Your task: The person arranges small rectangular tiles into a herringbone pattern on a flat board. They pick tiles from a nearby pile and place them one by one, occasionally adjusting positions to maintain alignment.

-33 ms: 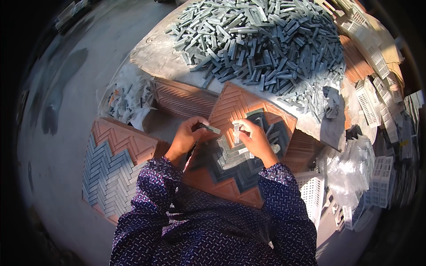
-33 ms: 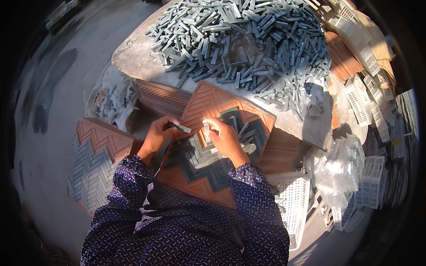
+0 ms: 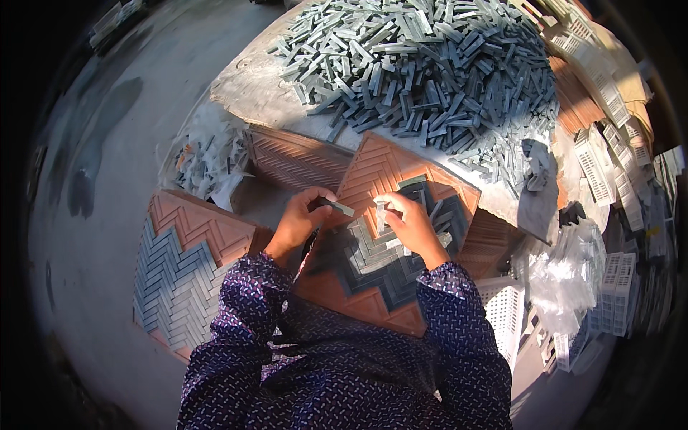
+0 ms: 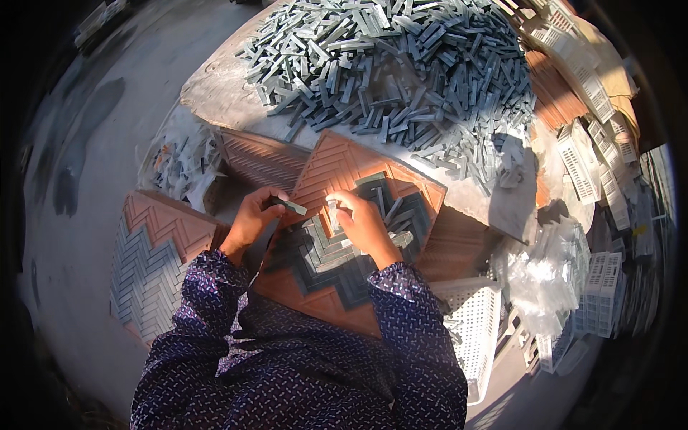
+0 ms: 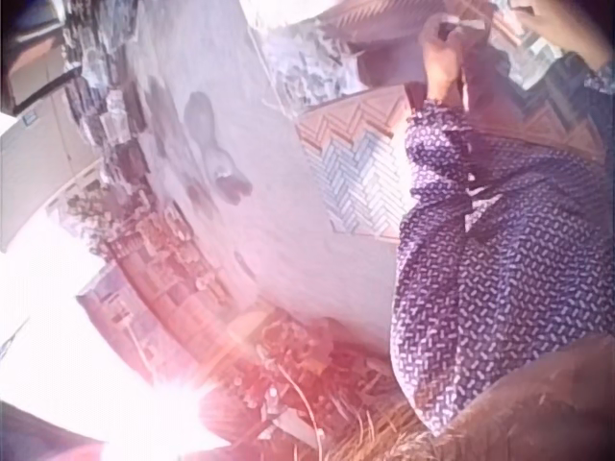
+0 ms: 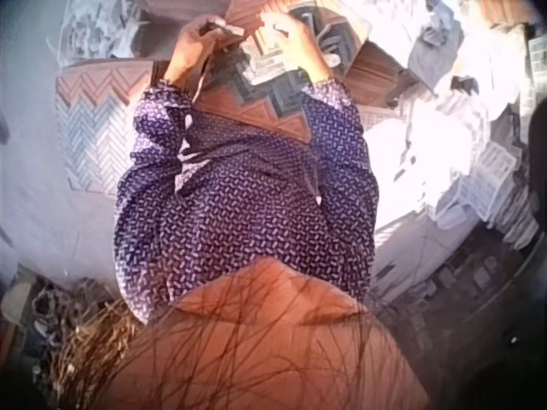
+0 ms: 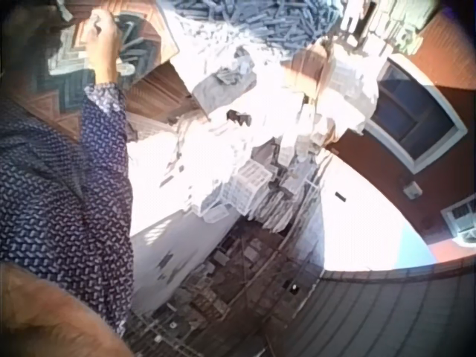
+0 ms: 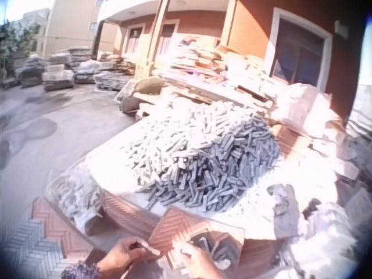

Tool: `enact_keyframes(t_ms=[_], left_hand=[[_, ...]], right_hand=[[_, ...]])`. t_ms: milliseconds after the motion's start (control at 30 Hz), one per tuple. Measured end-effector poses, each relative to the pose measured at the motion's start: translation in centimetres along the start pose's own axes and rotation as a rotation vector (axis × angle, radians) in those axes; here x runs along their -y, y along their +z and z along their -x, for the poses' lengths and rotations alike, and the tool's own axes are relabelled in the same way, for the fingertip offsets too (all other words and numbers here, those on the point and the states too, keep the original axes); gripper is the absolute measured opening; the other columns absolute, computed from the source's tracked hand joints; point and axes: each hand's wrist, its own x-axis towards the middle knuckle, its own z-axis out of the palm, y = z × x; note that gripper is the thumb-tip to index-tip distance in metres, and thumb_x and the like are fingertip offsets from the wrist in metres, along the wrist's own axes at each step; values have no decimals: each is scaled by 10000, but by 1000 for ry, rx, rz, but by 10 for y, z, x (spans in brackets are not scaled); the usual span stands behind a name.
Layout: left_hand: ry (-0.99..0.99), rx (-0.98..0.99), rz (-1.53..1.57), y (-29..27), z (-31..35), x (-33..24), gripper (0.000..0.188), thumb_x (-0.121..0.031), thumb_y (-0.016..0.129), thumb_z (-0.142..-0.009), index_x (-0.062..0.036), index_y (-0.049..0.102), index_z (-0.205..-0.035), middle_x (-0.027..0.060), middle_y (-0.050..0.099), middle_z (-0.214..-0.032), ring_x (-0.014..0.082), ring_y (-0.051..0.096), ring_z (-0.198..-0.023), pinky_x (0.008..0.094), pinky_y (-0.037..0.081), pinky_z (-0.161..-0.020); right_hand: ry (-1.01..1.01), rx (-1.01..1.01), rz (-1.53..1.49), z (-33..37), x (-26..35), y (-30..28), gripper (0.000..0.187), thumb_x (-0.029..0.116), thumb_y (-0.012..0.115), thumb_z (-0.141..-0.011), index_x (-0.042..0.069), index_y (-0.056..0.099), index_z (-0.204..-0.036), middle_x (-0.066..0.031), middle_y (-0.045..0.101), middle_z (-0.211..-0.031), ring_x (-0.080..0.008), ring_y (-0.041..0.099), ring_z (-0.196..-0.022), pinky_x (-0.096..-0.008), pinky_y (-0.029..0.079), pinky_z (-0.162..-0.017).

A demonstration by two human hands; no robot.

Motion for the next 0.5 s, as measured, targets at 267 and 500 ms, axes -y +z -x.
enact_keyframes(t_ms=[267, 500], left_hand=[[-6, 93, -178, -12, -14, -22, 251, 54, 533, -799, -20, 561, -1038, 28, 552, -986, 96, 512, -876, 253, 430, -780], [287, 173, -559, -10, -35, -8, 378, 16, 522, -747, -12, 571, -1121, 161, 618, -983, 285, 601, -922, 349, 464, -828]], right_hand=[[-33, 0, 37, -18, 7, 17, 265, 37, 605, -829, 59, 567, -1090, -148, 657, -807, -229, 652, -739, -317, 502, -669], [-23, 52, 101, -21, 11, 16, 256, 26, 593, -790, 49, 583, -1045, -203, 636, -842, -359, 628, -793, -378, 487, -672]])
